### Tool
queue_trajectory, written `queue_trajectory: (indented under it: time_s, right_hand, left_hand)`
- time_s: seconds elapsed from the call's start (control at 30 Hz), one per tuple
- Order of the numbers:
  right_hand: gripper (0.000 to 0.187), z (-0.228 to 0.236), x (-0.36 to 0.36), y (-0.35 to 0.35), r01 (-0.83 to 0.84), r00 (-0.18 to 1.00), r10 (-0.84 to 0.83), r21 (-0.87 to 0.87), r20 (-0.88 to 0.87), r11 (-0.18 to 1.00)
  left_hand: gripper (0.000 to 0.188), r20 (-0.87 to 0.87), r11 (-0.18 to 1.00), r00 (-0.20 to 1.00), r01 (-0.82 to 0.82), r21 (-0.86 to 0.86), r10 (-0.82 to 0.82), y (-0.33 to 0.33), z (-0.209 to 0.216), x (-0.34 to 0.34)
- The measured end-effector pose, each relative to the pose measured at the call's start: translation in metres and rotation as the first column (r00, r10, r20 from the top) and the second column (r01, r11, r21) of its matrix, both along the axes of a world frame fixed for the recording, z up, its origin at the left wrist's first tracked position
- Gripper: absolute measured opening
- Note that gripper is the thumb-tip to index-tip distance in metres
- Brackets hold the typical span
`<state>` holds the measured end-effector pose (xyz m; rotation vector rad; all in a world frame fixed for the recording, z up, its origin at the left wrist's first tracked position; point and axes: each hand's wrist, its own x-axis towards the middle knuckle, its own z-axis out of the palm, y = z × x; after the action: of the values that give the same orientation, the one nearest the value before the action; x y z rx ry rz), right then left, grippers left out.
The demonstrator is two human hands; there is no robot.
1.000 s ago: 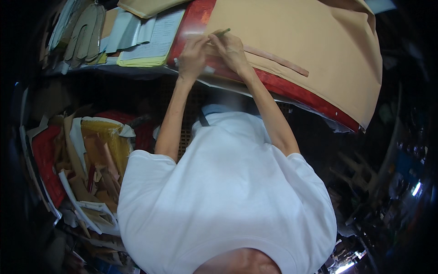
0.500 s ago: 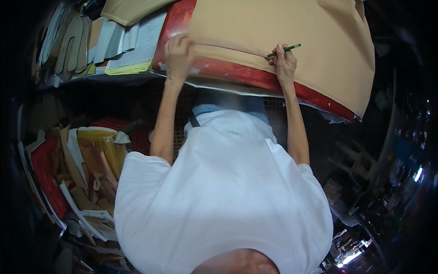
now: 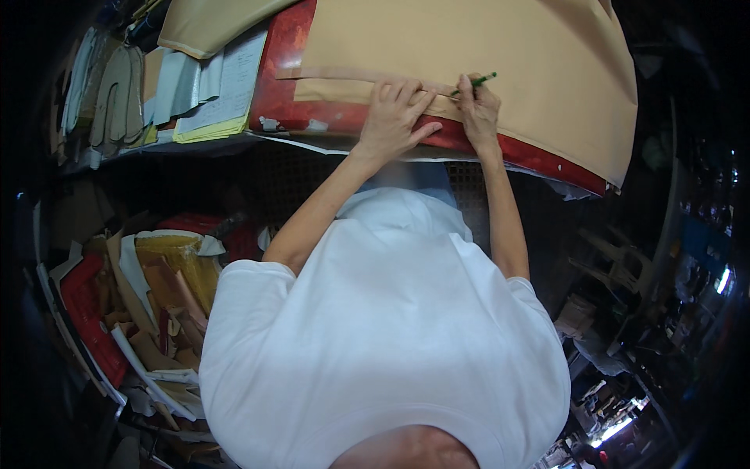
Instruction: The person places a U-shaped template on a large sheet of tan material and traces its outline with a green pen. They repeat this process with a red U-shaped template and then use a ruler to draw straight lines on the material.
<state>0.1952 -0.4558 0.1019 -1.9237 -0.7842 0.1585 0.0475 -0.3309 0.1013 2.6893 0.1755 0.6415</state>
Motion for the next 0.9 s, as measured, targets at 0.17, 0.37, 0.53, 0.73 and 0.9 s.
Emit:
queue_trajectory:
  time_s: [0.17,0.37,0.53,0.73,0.9]
  right_hand:
    - [0.029,0.024,0.027,-0.055,0.230,0.962,-0.186,-0.230,0.198,0.946]
    - [0.026,0.054,0.008,-0.016,0.149,0.963,-0.133,-0.052,0.233,0.987]
    - [0.030,0.044,-0.050,0.101,-0.162,0.925,0.205,-0.156,0.321,0.974]
    - [0.031,0.034,-0.071,0.160,-0.275,0.894,0.354,-0.287,0.275,0.918]
    - [0.035,0.023,-0.033,0.070,-0.139,0.958,0.158,-0.093,0.239,0.986]
  left_hand:
    - [0.061,-0.002,1.000,1.000,-0.022,-0.013,0.022,-0.002,0.001,-0.001]
    - [0.064,-0.055,0.998,0.998,-0.026,0.049,0.028,-0.003,-0.003,-0.002]
    - [0.058,-0.052,0.991,0.998,-0.037,0.126,0.044,-0.003,-0.010,0.000]
    - [0.064,-0.001,0.997,1.000,0.015,-0.073,-0.015,-0.005,-0.012,-0.001]
    - [0.061,-0.063,0.988,0.997,-0.041,0.149,0.051,-0.005,-0.008,-0.001]
